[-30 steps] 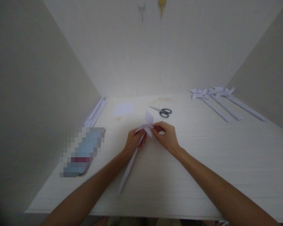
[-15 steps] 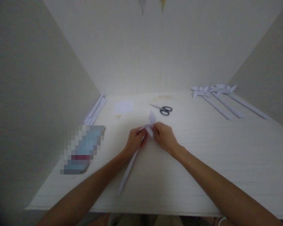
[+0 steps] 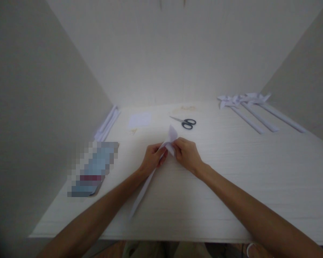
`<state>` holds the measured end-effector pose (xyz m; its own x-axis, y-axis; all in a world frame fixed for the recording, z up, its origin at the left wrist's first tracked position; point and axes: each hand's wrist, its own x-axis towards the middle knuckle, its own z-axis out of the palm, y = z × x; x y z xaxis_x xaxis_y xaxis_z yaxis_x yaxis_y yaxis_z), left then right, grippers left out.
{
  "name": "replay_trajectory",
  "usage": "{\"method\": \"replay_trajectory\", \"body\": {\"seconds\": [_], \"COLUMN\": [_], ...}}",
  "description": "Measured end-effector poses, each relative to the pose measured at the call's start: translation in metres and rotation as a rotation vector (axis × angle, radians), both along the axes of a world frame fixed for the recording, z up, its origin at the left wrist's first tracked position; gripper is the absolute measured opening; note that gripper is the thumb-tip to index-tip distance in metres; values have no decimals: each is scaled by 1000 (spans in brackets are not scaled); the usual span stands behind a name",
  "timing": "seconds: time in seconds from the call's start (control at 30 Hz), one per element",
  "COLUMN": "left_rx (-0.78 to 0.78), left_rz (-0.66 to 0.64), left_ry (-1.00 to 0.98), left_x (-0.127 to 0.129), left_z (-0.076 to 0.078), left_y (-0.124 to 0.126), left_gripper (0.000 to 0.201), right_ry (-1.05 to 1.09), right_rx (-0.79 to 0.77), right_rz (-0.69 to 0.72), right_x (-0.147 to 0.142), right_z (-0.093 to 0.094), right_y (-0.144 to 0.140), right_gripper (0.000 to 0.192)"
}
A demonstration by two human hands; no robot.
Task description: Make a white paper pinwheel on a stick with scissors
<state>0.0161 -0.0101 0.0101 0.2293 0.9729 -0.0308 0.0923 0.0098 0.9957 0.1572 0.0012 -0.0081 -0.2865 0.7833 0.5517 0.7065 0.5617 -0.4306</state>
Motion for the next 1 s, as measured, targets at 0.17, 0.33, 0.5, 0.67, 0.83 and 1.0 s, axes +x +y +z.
{"method": "replay_trajectory", "body": {"seconds": [0.17,0.33,0.5,0.67,0.83,1.0], "left_rx": [30,5,10,21,15,-3], "left_rz": [11,14,-9,-7,1,7], "left_ry": [32,7,-15,-6,-16,-82], "left_x": [2,1,-1,0,0,-1], "left_z": [2,-2,-4,-1,-1,-4], "left_y": [-2,1,2,0,1,5], "left_gripper": [31,27,28,29,29,30], "right_ry": [9,31,52,57,55,78], "right_rx": [-15,22,29,10,-26,-6], "right_rz": [5,30,23,19,18,15], "right_x": [0,1,0,0,-2,-4], "right_z": [2,0,-1,-1,2,3], "right_y": [1,0,0,-1,-1,2], "right_gripper": [22,21,20,20,21,21]}}
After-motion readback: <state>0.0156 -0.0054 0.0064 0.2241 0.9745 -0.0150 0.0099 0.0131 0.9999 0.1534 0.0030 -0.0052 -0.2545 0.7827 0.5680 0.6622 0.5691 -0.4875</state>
